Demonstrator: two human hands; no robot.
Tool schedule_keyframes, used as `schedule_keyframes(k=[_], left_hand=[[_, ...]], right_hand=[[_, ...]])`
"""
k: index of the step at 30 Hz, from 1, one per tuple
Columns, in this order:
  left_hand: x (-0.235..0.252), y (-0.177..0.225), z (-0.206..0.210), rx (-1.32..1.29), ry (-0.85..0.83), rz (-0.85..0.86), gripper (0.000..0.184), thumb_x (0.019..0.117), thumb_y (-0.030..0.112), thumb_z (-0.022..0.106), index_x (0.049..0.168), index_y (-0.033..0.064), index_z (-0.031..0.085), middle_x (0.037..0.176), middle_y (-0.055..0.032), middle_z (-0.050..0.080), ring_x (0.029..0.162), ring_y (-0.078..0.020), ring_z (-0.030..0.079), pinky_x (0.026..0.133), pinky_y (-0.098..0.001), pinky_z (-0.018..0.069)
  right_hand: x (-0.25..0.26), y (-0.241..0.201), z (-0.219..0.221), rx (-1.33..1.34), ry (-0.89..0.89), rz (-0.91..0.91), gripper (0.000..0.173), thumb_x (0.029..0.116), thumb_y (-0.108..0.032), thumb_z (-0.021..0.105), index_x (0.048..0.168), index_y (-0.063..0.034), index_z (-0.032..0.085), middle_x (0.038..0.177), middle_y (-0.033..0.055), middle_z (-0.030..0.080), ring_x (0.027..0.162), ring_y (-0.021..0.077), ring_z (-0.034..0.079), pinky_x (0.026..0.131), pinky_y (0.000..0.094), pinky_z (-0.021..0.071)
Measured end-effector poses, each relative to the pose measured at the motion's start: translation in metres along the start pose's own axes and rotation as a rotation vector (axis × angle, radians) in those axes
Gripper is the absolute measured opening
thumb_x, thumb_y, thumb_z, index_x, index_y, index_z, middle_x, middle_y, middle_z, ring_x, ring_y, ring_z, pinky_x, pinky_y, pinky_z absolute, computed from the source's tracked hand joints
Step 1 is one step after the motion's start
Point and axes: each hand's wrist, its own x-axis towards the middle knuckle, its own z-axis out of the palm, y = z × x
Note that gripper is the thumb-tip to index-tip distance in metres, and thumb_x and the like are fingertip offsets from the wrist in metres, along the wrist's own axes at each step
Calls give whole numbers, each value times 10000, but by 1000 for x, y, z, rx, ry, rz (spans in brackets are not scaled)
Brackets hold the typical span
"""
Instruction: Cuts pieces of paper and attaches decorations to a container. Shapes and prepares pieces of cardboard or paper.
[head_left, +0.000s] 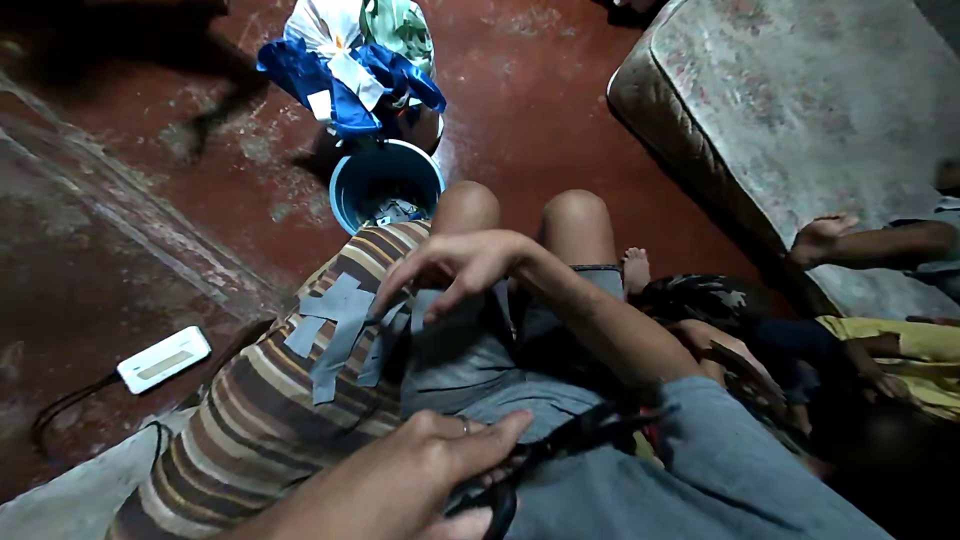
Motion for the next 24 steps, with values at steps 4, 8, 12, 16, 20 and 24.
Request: schedule_keyframes(k=[4,8,12,16,20,24], left_hand=[[5,-4,2,-46,-68,31,547,944,138,693,1455,15,542,1047,-93,748,927,-106,713,848,-233,571],[7,-11,2,-69,-55,60,532,954,135,673,1449,-4,538,1049,-100,751,926,-103,714,853,-234,572],[9,-18,1,-68,-17,38,510,965,155,670,1440,10,555,1032,-87,757,899,-90,719,823,-236,584],[12,-26,-2,-80,55,43,496,967,159,673,1425,-1,568,1036,-82,757,916,-66,714,821,-216,582],[15,-31,-6,-185,520,57,396,973,122,674,1337,-14,596,1116,-75,731,985,-154,722,872,-330,635],[29,-52,-27,17,985,-57,458,906,240,753,1291,103,547,1179,18,700,1041,-110,683,875,-293,591]], right_hand=[[33,-1,29,-26,-108,-39,475,773,78,687,1246,31,678,1234,128,692,973,152,687,781,314,569],[45,7,34,-251,-62,63,520,763,130,689,1267,4,678,1183,139,691,894,177,644,769,331,530],[43,2,27,-600,-30,186,475,740,94,790,1199,2,710,1234,221,624,1119,331,608,972,444,498],[29,-14,8,-665,37,255,519,734,96,778,1229,-40,704,1277,261,576,1083,371,608,903,496,519],[-6,-23,-19,-557,151,119,561,751,99,733,1295,-14,652,1271,214,603,1104,300,608,929,433,523],[-35,-34,-27,-273,106,-65,570,856,-29,694,1380,87,502,1061,155,628,734,90,576,641,227,519]])
